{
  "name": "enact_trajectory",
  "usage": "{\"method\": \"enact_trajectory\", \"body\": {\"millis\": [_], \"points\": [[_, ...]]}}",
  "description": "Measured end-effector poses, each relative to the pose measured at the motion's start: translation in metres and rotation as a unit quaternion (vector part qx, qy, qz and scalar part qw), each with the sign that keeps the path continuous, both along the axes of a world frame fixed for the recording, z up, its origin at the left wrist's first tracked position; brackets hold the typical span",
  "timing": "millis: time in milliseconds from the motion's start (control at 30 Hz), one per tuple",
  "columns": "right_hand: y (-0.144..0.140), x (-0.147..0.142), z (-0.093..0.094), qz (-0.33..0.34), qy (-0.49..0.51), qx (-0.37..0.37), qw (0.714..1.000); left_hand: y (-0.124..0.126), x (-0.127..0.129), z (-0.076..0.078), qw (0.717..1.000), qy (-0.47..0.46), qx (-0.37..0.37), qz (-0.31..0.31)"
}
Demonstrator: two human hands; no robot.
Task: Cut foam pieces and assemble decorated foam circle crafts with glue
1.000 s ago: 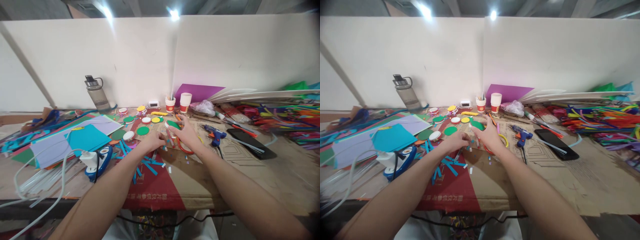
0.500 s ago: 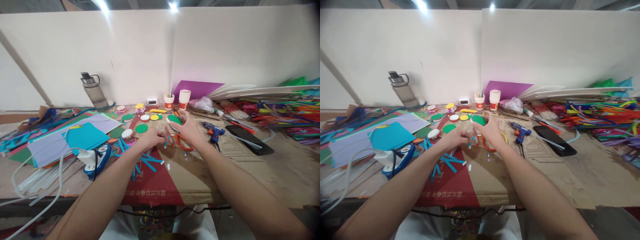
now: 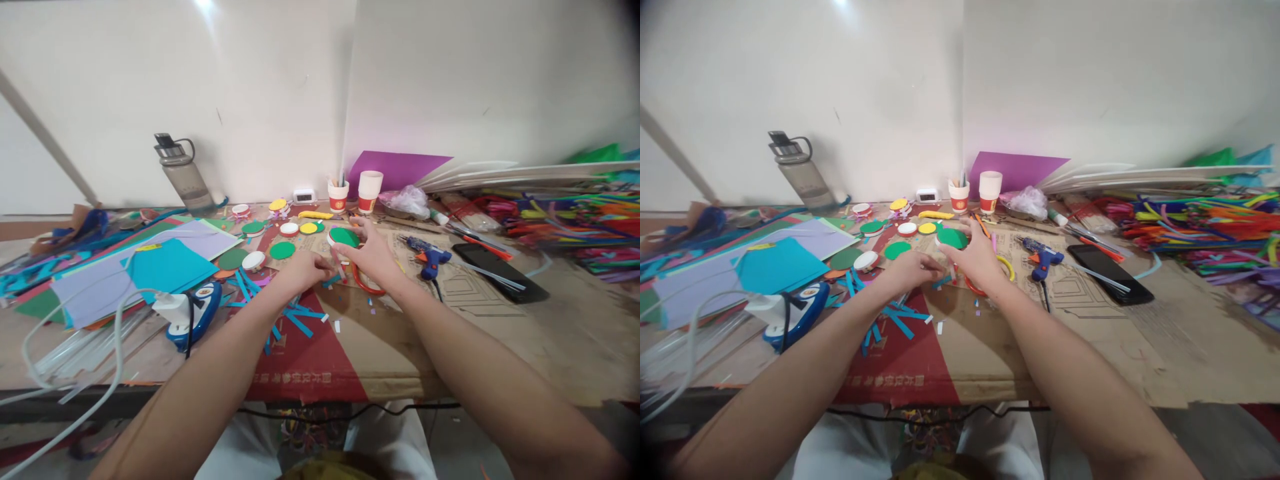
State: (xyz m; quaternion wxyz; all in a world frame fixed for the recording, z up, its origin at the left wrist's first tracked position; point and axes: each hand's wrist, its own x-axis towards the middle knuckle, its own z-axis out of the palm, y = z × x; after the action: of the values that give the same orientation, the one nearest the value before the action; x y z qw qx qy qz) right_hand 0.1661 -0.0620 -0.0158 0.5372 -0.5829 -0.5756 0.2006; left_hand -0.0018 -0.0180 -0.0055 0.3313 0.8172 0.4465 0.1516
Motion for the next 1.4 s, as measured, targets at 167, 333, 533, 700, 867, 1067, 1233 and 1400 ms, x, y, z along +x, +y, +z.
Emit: {"method": "enact_trajectory", "body": {"millis": [167,333,533,700,867,1067,1233,1400], "points": [[-0.002,-0.005,0.002,-0.005,-0.007,0.033,0.999,-0.001,0.0,0.004,0.969,-0.198,-0.114,0.096],[-0.006,-0.014,-0.001,-0.009,-0.057,0.123,0.991,-0.007,0.009,0.004,0.844,-0.445,-0.295,0.048],[-0.01,-0.016,-0.001,0.057,-0.041,0.158,0.985,-0.007,0.007,0.002,0.858,-0.472,-0.197,0.045],[-0.007,-0.009,0.001,0.062,0.026,0.109,0.992,-0.005,0.004,0.003,0.881,-0.464,-0.089,0.029],[-0.007,-0.01,0.002,0.082,0.031,0.11,0.99,-0.005,0.004,0.0,0.876,-0.475,-0.079,0.025],[-0.006,-0.012,0.0,0.095,0.027,0.111,0.989,-0.004,0.004,-0.002,0.883,-0.461,-0.081,0.042],[-0.009,-0.009,0.006,0.097,0.021,0.092,0.991,0.0,0.004,-0.004,0.874,-0.475,-0.08,0.068],[-0.003,0.002,0.011,0.001,0.002,0.062,0.998,0.004,0.004,-0.008,0.869,-0.477,-0.098,0.093]]}}
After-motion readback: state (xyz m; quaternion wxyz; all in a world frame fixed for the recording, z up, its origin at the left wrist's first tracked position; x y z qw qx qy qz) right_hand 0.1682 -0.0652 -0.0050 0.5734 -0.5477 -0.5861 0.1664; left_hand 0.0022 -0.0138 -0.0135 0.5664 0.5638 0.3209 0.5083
